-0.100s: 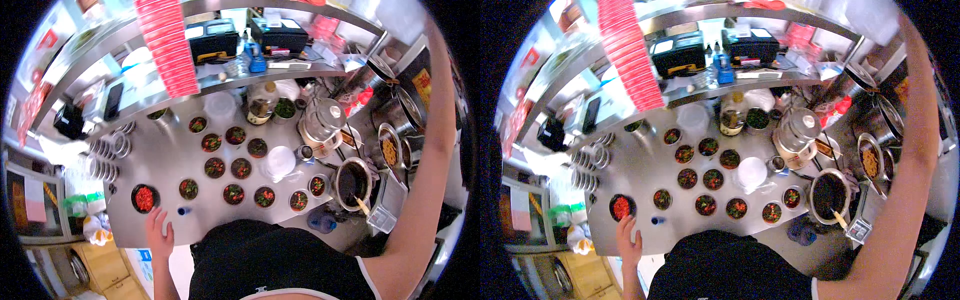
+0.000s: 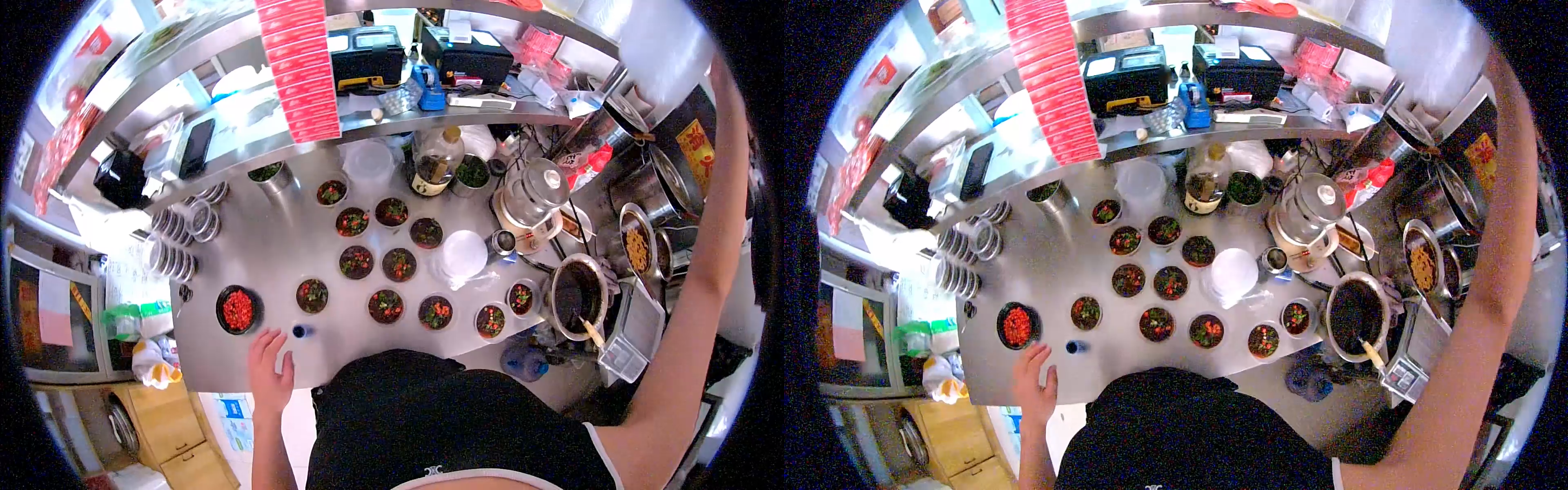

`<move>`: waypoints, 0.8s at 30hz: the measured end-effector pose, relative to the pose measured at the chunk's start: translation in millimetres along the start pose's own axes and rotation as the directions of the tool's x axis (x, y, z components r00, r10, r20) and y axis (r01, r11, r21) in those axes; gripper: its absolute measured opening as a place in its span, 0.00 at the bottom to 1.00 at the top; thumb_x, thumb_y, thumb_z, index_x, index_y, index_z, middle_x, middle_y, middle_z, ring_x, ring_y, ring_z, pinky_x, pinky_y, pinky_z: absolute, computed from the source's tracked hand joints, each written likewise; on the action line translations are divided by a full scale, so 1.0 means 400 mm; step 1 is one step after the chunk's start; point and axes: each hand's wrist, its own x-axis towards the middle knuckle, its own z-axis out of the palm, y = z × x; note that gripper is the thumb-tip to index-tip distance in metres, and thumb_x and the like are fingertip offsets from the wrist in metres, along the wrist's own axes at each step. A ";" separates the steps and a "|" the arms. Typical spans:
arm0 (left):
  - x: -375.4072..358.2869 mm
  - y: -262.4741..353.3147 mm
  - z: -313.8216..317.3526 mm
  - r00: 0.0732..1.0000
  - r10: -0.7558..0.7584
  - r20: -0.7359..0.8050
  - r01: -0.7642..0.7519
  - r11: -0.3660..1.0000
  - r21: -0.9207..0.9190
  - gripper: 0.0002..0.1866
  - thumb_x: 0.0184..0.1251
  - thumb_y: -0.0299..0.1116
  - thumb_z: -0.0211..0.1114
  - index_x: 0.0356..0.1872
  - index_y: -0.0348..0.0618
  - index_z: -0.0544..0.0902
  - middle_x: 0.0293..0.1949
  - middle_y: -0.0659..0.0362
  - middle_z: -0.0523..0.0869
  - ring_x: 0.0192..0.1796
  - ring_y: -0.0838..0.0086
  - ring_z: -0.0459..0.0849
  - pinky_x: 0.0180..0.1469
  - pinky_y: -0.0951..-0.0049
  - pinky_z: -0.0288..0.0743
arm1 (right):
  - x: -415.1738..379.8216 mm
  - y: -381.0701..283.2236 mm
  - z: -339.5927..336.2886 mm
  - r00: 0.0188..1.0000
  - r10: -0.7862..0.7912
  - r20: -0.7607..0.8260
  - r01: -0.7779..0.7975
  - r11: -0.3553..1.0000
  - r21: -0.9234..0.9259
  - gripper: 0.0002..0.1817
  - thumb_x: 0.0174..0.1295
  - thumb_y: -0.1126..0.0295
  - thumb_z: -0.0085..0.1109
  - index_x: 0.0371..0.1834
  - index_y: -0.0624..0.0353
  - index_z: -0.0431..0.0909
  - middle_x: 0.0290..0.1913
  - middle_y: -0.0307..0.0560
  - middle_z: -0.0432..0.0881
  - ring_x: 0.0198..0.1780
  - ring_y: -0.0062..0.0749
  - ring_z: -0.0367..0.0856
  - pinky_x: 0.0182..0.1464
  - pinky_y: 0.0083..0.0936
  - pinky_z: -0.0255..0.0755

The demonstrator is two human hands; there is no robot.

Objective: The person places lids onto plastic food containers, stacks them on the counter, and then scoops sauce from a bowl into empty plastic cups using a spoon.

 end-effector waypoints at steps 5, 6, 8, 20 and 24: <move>-0.079 0.137 0.085 0.994 0.017 0.106 0.026 0.921 -0.390 0.22 0.57 0.25 0.65 0.56 0.43 0.77 0.58 0.49 0.76 0.63 0.53 0.72 0.66 0.59 0.62 | -0.363 -0.241 -0.014 0.801 0.435 0.412 -0.359 0.899 -0.251 0.10 0.65 0.68 0.57 0.47 0.55 0.78 0.38 0.34 0.79 0.38 0.19 0.75 0.42 0.17 0.69; -0.078 0.173 0.082 1.000 0.004 0.001 -0.003 0.889 -0.457 0.22 0.57 0.27 0.65 0.56 0.42 0.77 0.59 0.48 0.75 0.63 0.52 0.71 0.67 0.59 0.61 | -0.446 -0.249 -0.018 0.670 0.418 0.613 -0.243 0.904 -0.351 0.04 0.63 0.73 0.57 0.40 0.55 0.77 0.36 0.33 0.77 0.38 0.19 0.75 0.41 0.17 0.69; -0.076 0.245 0.051 0.981 -0.015 -0.195 -0.104 0.802 -0.588 0.23 0.58 0.31 0.66 0.56 0.41 0.77 0.60 0.46 0.74 0.64 0.51 0.69 0.68 0.58 0.59 | -0.652 -0.358 0.051 0.315 0.288 0.905 -0.716 0.698 0.027 0.09 0.55 0.79 0.64 0.34 0.56 0.74 0.35 0.35 0.73 0.42 0.21 0.75 0.44 0.22 0.71; -0.190 0.163 -0.035 0.965 -0.152 -0.213 0.054 0.913 -0.405 0.18 0.57 0.28 0.63 0.51 0.39 0.76 0.53 0.47 0.75 0.59 0.53 0.71 0.65 0.57 0.59 | -1.183 -0.645 0.222 0.007 0.084 0.996 -0.968 0.251 -0.015 0.04 0.69 0.72 0.51 0.42 0.61 0.72 0.38 0.37 0.75 0.42 0.20 0.74 0.47 0.22 0.68; -0.238 0.140 -0.062 0.953 -0.143 -0.268 0.038 0.932 -0.361 0.23 0.56 0.27 0.59 0.55 0.37 0.72 0.61 0.45 0.70 0.65 0.53 0.67 0.68 0.54 0.55 | -1.078 -0.562 0.218 0.154 0.265 0.952 -0.963 0.257 0.084 0.03 0.68 0.73 0.53 0.41 0.58 0.74 0.36 0.34 0.76 0.40 0.18 0.75 0.45 0.21 0.70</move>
